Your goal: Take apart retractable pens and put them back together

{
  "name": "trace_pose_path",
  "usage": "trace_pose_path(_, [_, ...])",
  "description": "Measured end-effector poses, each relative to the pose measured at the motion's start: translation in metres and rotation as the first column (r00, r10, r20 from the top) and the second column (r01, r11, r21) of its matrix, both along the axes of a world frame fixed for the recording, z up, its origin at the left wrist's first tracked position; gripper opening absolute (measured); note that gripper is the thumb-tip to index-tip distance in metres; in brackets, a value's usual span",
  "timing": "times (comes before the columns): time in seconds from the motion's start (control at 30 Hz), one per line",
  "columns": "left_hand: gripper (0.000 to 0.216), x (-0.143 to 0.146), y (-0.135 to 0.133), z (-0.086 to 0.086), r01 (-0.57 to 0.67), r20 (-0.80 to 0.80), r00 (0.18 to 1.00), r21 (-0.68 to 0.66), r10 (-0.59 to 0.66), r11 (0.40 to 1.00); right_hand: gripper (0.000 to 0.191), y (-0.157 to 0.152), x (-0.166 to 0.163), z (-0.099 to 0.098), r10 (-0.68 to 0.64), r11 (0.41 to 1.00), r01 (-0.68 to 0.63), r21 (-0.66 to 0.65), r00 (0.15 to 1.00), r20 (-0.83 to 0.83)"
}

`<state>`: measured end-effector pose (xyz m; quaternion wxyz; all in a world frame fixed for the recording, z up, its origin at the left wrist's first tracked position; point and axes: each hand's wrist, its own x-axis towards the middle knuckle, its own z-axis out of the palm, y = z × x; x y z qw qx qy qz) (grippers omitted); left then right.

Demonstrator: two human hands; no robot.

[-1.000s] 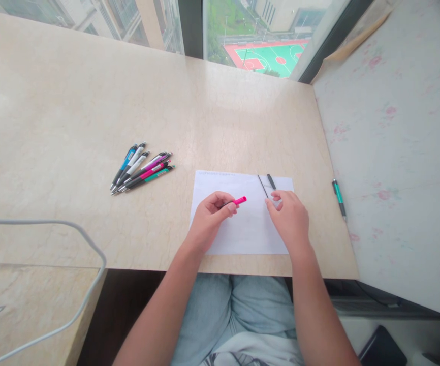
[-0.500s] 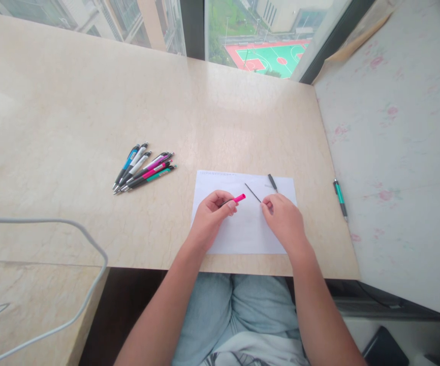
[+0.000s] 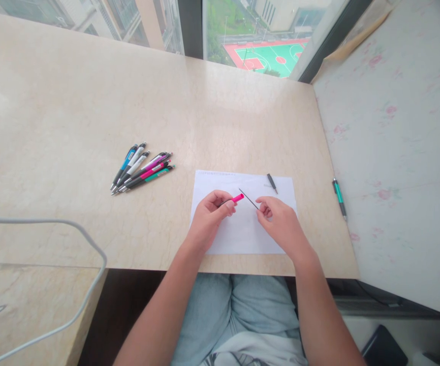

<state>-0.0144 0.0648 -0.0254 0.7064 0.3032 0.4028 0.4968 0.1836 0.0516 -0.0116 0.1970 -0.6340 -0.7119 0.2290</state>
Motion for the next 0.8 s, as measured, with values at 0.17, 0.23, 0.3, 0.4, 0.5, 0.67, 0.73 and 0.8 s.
trace_pose_path(0.17, [0.018, 0.0, 0.0, -0.001, 0.004, 0.011, 1.0, 0.0, -0.004, 1.0, 0.012, 0.0, 0.002, 0.006, -0.018, 0.998, 0.025, 0.053, 0.991, -0.133])
trace_pose_path(0.23, [0.018, -0.001, 0.0, -0.002, 0.007, 0.01, 1.0, 0.001, -0.007, 1.0, 0.01, -0.001, 0.002, 0.014, -0.031, 0.999, 0.04, 0.035, 0.973, -0.227])
trace_pose_path(0.3, [0.018, -0.001, 0.0, -0.002, 0.012, 0.002, 1.0, -0.001, -0.012, 1.0, 0.008, -0.003, 0.002, 0.022, -0.044, 0.998, 0.053, 0.018, 0.945, -0.325])
trace_pose_path(0.4, [0.017, -0.001, 0.0, -0.002, 0.018, -0.011, 1.0, -0.001, -0.018, 1.0, 0.008, -0.006, 0.002, 0.028, -0.11, 0.992, 0.124, -0.003, 0.865, -0.49])
trace_pose_path(0.5, [0.017, -0.001, 0.0, -0.002, 0.019, -0.023, 1.0, 0.006, -0.019, 1.0, 0.011, -0.006, 0.001, 0.028, -0.228, 0.957, 0.289, -0.015, 0.723, -0.652])
trace_pose_path(0.67, [0.016, 0.0, 0.0, 0.0, 0.024, -0.035, 0.999, 0.005, -0.024, 1.0, 0.016, 0.001, -0.004, 0.029, -0.302, 0.86, 0.51, 0.008, 0.521, -0.798])
trace_pose_path(0.73, [0.016, 0.0, 0.0, 0.0, 0.025, -0.035, 0.999, 0.004, -0.025, 1.0, 0.015, 0.003, -0.006, 0.031, -0.293, 0.855, 0.518, 0.023, 0.519, -0.803])
trace_pose_path(0.8, [0.016, 0.0, 0.0, 0.001, 0.023, -0.036, 0.999, 0.004, -0.023, 1.0, 0.014, 0.004, -0.007, 0.033, -0.277, 0.848, 0.527, 0.055, 0.529, -0.802])
